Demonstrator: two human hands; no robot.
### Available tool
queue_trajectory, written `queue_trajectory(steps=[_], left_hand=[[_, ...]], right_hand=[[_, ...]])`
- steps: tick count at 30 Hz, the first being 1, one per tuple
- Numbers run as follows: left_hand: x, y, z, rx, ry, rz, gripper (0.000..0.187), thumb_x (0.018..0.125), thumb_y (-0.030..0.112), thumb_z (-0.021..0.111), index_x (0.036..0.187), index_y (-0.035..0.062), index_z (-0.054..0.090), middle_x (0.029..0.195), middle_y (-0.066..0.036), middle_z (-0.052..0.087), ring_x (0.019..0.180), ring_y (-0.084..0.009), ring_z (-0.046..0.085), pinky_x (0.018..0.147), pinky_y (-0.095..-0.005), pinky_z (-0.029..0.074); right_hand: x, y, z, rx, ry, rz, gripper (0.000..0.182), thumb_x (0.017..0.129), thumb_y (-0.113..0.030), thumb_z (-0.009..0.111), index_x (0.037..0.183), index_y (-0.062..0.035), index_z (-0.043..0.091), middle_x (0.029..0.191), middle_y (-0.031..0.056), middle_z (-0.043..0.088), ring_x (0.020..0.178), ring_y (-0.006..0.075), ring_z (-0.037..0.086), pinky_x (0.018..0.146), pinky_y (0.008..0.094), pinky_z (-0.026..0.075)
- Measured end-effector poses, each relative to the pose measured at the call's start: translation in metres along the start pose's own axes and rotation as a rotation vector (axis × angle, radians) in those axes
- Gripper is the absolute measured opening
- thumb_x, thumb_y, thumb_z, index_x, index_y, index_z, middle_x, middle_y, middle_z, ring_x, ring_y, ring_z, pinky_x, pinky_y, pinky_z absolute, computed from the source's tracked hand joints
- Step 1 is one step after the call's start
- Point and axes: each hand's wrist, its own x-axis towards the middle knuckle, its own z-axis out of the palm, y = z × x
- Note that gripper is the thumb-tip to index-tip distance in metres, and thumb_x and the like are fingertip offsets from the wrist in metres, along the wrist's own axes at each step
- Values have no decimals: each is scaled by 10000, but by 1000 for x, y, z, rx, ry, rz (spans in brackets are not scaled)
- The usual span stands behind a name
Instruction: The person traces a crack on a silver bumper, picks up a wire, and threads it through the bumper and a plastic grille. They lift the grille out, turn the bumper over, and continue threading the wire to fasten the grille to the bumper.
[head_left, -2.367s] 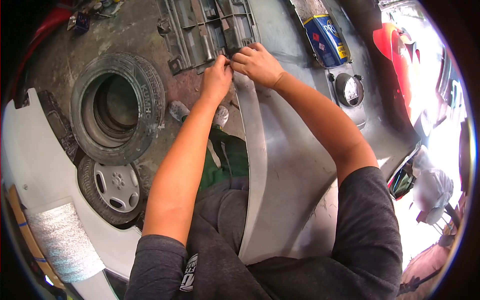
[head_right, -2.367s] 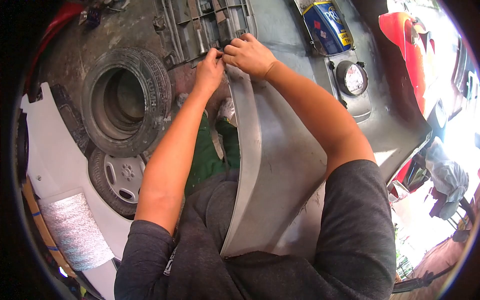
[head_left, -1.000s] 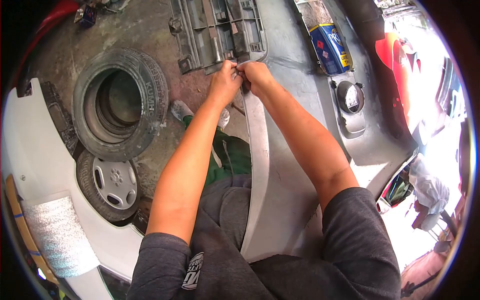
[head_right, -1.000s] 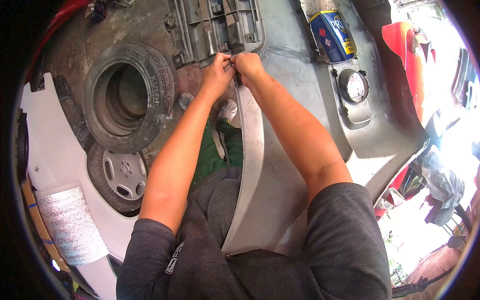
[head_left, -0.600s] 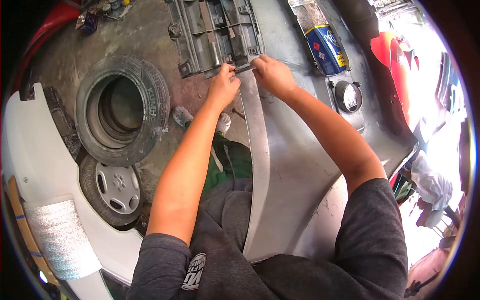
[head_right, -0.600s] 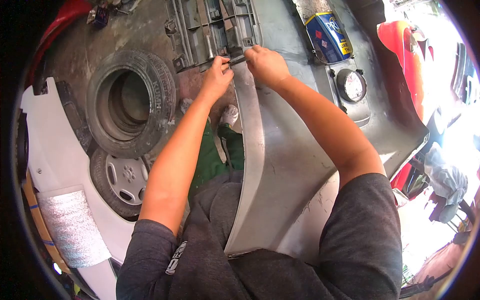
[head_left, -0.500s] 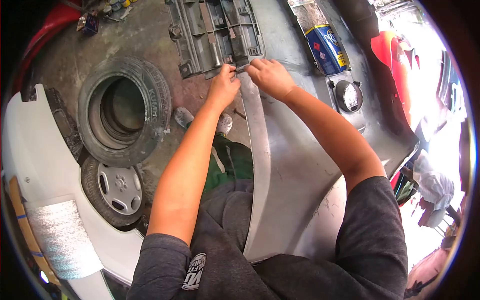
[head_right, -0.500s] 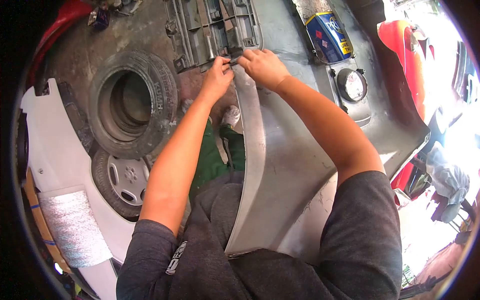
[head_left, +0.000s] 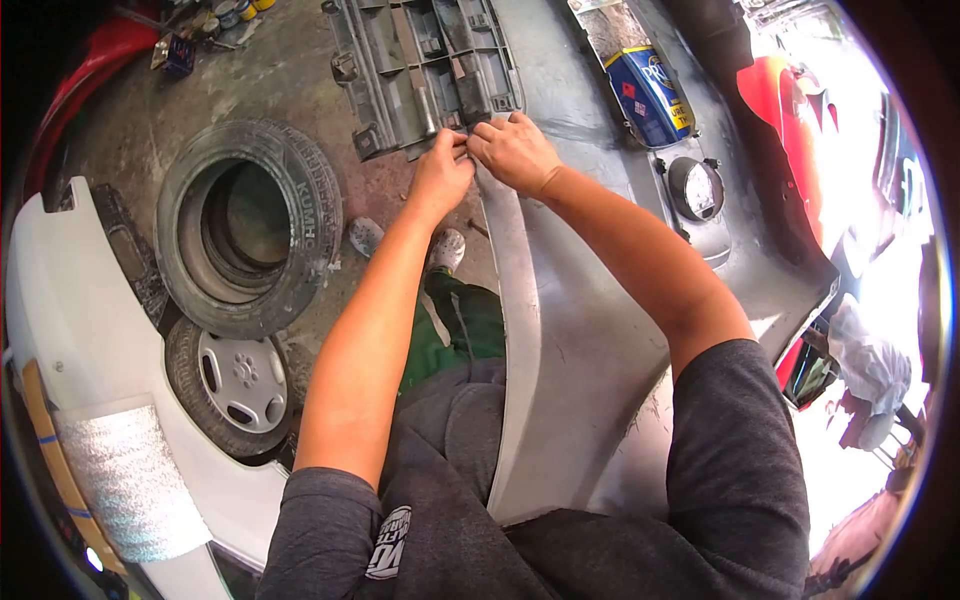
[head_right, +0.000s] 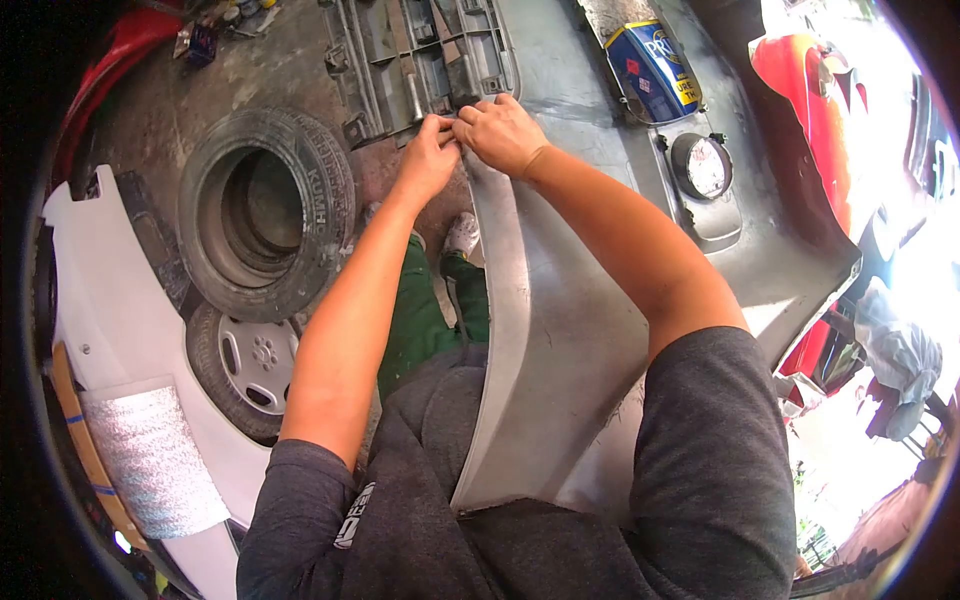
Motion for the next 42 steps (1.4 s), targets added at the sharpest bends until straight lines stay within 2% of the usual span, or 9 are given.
queue_trajectory(steps=[9,15,18,24,28,35,36,40,42], left_hand=[[-1,-4,-2,49,-27,17,379,889,140,604,1237,4,538,1205,-248,692,1173,-337,666,961,-392,520],[-1,-6,0,39,-18,34,403,890,154,611,1255,7,525,1213,-260,686,1185,-335,660,965,-391,515],[-4,-3,0,43,-10,46,416,888,153,618,1267,8,525,1222,-272,677,1192,-343,656,966,-392,512],[-5,-5,2,15,-18,81,428,896,147,618,1289,7,520,1237,-281,666,1205,-346,647,969,-396,507],[-9,0,2,5,-36,62,426,890,121,598,1288,5,504,1243,-285,662,1206,-368,641,979,-404,500],[-1,-27,19,-315,-12,-22,481,900,55,545,1366,17,432,1211,-237,691,1108,-309,674,965,-387,497],[1,-31,22,-355,-18,-110,534,883,-9,548,1390,32,382,1267,-181,653,1073,-193,628,903,-277,493],[-6,-41,38,-601,120,-208,481,848,-55,505,1266,82,312,1345,-182,605,869,-145,560,698,-271,476],[-14,-11,24,-556,98,-233,559,857,-29,546,1357,88,328,1333,-185,608,991,-190,616,816,-295,503]], right_hand=[[2,-21,16,551,61,612,162,911,-232,639,962,-83,675,849,91,677,853,294,684,702,441,505],[7,-17,29,1655,6,1127,159,891,-191,699,945,-41,711,781,56,678,648,176,623,580,306,476],[2,-7,22,1760,-140,1143,178,883,-184,723,932,-14,705,796,28,662,643,114,573,568,243,445],[-16,43,-5,935,-430,810,270,845,-210,696,1017,-4,711,925,148,739,811,261,713,727,387,558],[-24,64,-46,540,-474,621,326,863,-186,565,1106,-13,697,1069,241,714,1039,417,676,901,486,530],[-44,42,-146,381,-436,631,301,928,-218,651,1157,-23,662,1057,195,697,1036,378,659,888,456,523],[-50,34,-155,423,-417,640,290,927,-217,657,1139,-18,663,1025,188,688,1003,375,657,871,455,521],[-74,-12,-200,522,-457,710,295,934,-233,647,1127,-9,660,973,185,695,938,372,679,840,468,532],[-79,-36,-221,549,-504,766,287,944,-239,644,1126,-17,658,992,175,679,936,368,675,831,467,529]])
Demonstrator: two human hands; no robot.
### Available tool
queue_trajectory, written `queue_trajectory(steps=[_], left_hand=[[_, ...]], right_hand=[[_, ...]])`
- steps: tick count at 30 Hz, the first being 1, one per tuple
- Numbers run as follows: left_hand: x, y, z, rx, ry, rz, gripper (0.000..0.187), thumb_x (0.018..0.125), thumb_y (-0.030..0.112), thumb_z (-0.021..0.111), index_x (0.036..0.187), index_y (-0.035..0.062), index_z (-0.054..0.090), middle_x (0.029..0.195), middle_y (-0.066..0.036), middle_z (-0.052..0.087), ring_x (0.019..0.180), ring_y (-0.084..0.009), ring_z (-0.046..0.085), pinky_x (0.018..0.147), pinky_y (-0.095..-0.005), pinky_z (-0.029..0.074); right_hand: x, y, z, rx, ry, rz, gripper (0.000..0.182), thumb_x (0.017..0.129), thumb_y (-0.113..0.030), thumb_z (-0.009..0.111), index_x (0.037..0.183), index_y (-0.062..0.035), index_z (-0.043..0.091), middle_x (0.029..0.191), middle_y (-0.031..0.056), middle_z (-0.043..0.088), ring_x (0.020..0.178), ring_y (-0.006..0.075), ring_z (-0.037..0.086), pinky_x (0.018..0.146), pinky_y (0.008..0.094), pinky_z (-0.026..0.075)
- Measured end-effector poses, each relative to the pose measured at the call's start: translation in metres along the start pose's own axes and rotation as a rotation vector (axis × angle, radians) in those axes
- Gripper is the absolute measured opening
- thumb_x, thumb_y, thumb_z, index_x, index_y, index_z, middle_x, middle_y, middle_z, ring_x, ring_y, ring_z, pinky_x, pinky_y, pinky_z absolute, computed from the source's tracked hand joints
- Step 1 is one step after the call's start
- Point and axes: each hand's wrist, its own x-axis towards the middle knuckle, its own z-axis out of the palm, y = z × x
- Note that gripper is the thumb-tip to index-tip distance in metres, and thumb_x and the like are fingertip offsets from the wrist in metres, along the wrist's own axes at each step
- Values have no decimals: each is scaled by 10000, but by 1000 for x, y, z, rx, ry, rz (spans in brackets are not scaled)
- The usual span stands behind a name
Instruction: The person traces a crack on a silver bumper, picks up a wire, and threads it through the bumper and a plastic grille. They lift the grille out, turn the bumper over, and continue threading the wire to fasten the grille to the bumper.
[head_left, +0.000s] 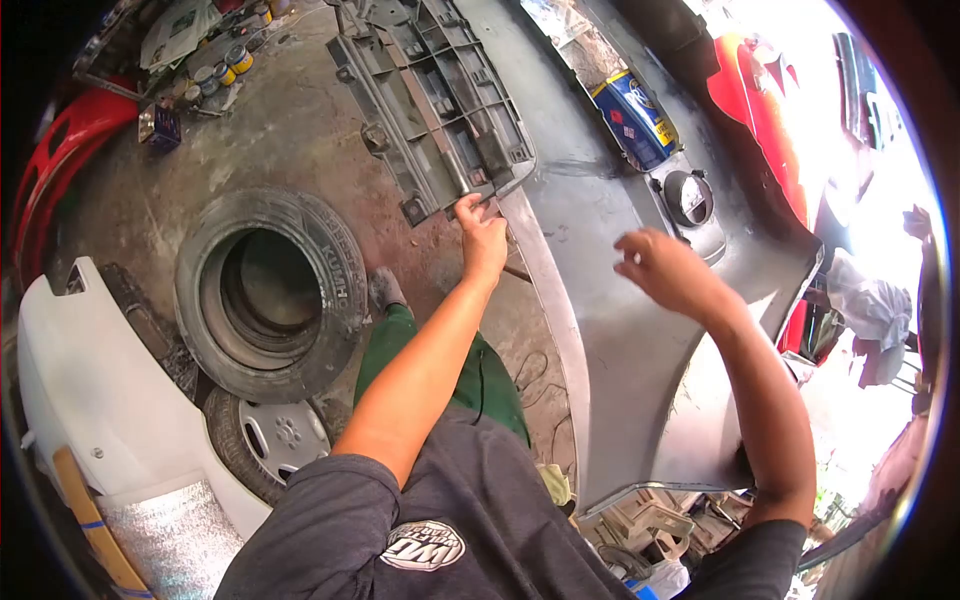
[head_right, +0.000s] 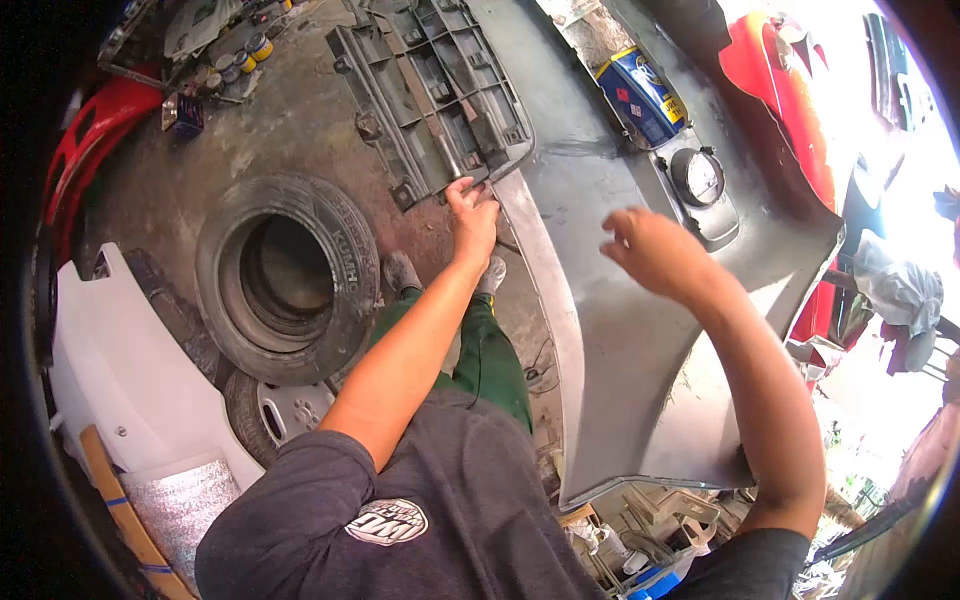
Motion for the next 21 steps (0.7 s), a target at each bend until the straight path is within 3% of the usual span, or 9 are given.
queue_trajectory(steps=[4,9,10,13,16,19,21], left_hand=[[9,3,-7,65,-180,15,656,868,32,631,1458,107,356,1288,-198,635,1134,-258,637,957,-345,499],[10,16,-14,298,-256,90,672,871,102,700,1453,82,365,1271,-215,641,1159,-274,634,990,-372,493],[15,8,-15,330,-276,119,669,870,102,702,1447,75,365,1275,-216,638,1165,-273,630,994,-371,491],[42,-41,-9,226,-338,148,610,877,58,684,1395,19,364,1300,-212,610,1185,-275,606,1020,-367,466],[31,-15,-6,196,-364,62,586,886,13,647,1385,4,338,1318,-212,583,1189,-275,591,1021,-363,459],[43,-46,-6,228,-360,107,602,890,28,646,1400,18,326,1361,-228,552,1225,-279,574,1038,-366,453],[46,-42,-5,114,-418,52,583,919,46,629,1423,17,336,1463,-297,463,1375,-321,480,1157,-385,360]], right_hand=[[-52,-30,6,10,-31,135,276,951,-246,642,1125,-31,661,1029,170,661,928,371,671,823,467,528],[-105,-77,-6,163,-159,234,352,956,-277,641,1187,-11,645,1108,181,655,961,364,678,852,459,533],[-113,-80,-8,146,-167,208,324,958,-253,657,1190,-27,640,1127,167,657,944,327,690,836,420,543],[-122,-90,-31,122,-236,222,349,971,-311,621,1197,-46,653,1143,175,651,985,368,673,868,460,539],[-114,-70,-47,10,-245,185,340,957,-346,636,1148,-66,665,1105,171,657,1004,375,667,860,470,546],[-86,-39,-63,-79,-208,165,332,944,-360,648,1111,-74,673,1076,162,668,1000,376,672,859,473,555],[-55,-14,-77,-148,-202,222,349,938,-380,654,1124,-86,676,1096,160,672,1053,362,670,878,484,555]])
